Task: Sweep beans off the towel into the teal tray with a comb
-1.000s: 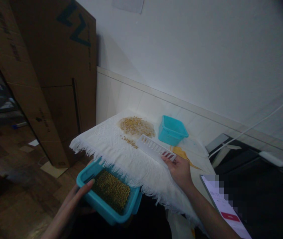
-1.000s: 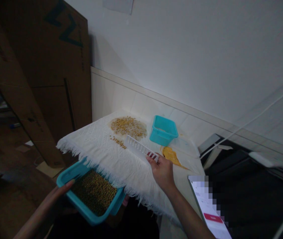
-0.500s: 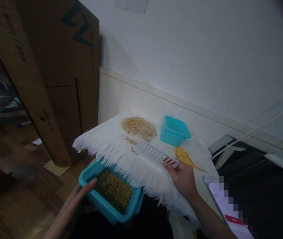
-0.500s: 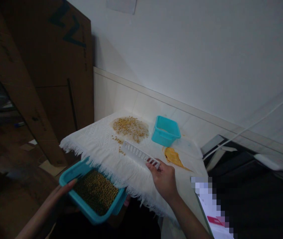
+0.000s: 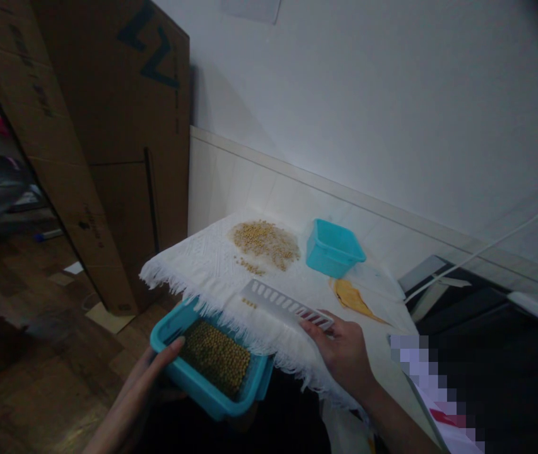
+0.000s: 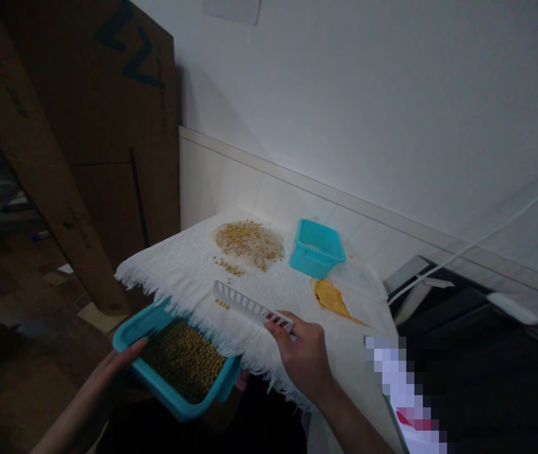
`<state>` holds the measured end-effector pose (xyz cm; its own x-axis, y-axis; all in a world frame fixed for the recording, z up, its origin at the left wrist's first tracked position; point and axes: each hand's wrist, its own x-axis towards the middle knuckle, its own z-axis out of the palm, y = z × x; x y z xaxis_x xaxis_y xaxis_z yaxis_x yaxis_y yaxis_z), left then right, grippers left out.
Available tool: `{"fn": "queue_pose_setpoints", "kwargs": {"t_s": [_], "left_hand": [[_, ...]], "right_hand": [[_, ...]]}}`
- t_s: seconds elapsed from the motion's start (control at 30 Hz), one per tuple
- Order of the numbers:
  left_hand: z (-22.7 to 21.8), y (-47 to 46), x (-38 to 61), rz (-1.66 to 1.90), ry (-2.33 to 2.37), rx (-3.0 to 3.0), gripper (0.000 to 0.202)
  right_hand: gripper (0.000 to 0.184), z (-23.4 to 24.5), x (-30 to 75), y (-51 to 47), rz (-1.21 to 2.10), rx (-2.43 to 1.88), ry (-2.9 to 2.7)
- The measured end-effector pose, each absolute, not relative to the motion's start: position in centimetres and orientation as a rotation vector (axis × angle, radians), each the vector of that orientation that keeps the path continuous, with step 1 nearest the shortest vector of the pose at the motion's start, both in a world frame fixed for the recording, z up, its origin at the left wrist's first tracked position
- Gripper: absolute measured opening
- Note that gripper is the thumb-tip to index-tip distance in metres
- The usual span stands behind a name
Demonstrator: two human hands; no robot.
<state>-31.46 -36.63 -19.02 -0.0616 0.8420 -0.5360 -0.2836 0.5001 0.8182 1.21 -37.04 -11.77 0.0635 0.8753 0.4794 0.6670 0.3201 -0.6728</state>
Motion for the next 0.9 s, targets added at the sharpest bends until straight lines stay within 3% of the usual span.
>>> {"fn": "queue_pose_setpoints", "kwargs": {"t_s": [0.2, 0.47, 0.9], "left_hand": [[-19.2, -36.7, -31.3, 1.026, 1.306, 0.583, 0.094], [-20.8, -36.2, -31.4, 1.017, 1.377, 0.566, 0.094], [-18.9, -36.6, -31.0, 1.023, 1.359, 0.584, 0.092]], "right_hand": [[0.022, -11.0, 0.0, -38.5, 0.331, -1.366, -1.726], [0.033, -11.7, 3.7, -31.4, 0.203, -1.499, -1.511], [0.03, -12.0, 4.4, -30.5, 0.252, -1.49, -1.473]]}}
